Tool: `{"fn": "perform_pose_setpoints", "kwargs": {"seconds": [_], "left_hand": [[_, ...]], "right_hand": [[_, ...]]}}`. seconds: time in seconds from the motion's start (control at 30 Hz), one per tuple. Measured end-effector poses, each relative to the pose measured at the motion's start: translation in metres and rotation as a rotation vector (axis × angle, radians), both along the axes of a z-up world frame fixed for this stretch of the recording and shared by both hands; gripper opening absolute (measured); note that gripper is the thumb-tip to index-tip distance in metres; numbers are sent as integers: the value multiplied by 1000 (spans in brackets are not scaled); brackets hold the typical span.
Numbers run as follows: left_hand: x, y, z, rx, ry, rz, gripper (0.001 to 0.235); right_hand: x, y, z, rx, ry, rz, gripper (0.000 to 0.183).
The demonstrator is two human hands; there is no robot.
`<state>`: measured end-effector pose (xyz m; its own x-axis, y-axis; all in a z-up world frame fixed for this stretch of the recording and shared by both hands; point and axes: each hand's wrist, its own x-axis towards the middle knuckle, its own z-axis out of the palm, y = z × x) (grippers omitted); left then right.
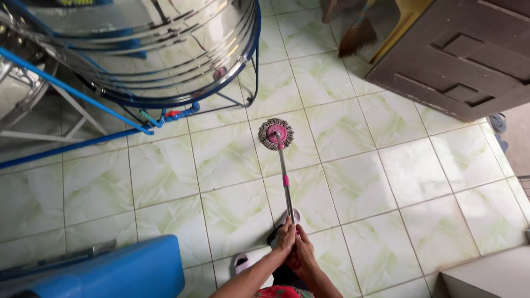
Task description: Mop the tiled floor in a water filtration or storage area.
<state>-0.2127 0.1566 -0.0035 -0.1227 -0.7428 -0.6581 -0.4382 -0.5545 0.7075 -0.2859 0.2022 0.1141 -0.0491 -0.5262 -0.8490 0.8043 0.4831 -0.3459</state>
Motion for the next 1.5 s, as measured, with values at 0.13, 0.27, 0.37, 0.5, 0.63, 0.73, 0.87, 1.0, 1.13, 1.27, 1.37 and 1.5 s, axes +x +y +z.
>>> {"fn": "perform_pose_setpoints", "kwargs": {"seconds": [0.13, 0.27, 0.37, 0.5, 0.63, 0.73, 0.87, 1.0, 1.13, 1.27, 1.37, 1.5], "left_hand": [[-23, -93, -68, -231, 188, 32, 62], [-72, -157, -10, 57, 133, 97, 64], [-110, -175, 33, 128, 122, 122, 64], [-145, -161, 9, 131, 84, 124, 64], [-156, -157, 12, 51, 105, 131, 62], [-174, -168, 46, 137, 171, 206, 63], [-187, -187, 17, 172, 155, 254, 64], [-205, -227, 19, 119, 180, 257, 62], [-231, -295, 39, 229, 199, 301, 61], [-244, -364, 4, 192, 182, 355, 59], [-254, -442, -30, 87, 196, 364, 58], [-268, -546, -99, -227, 145, 257, 58]], "right_hand": [[-28, -88, -25, -94, 8, -1, 57], [-77, -148, -11, -75, 111, 125, 55], [-115, -166, 13, -86, 71, 122, 54], [-152, -158, 11, -58, 77, 125, 51], [-167, -159, 24, -11, -6, 62, 50], [-184, -170, 21, -14, 15, 84, 50], [-198, -192, 12, -1, -4, 145, 50], [-220, -231, 9, -9, -4, 141, 50], [-244, -300, 8, 5, 55, 193, 50], [-258, -375, 11, 69, 45, 249, 47], [-268, -452, 12, 74, 95, 287, 46], [-284, -545, 13, 40, 98, 249, 42]]}}
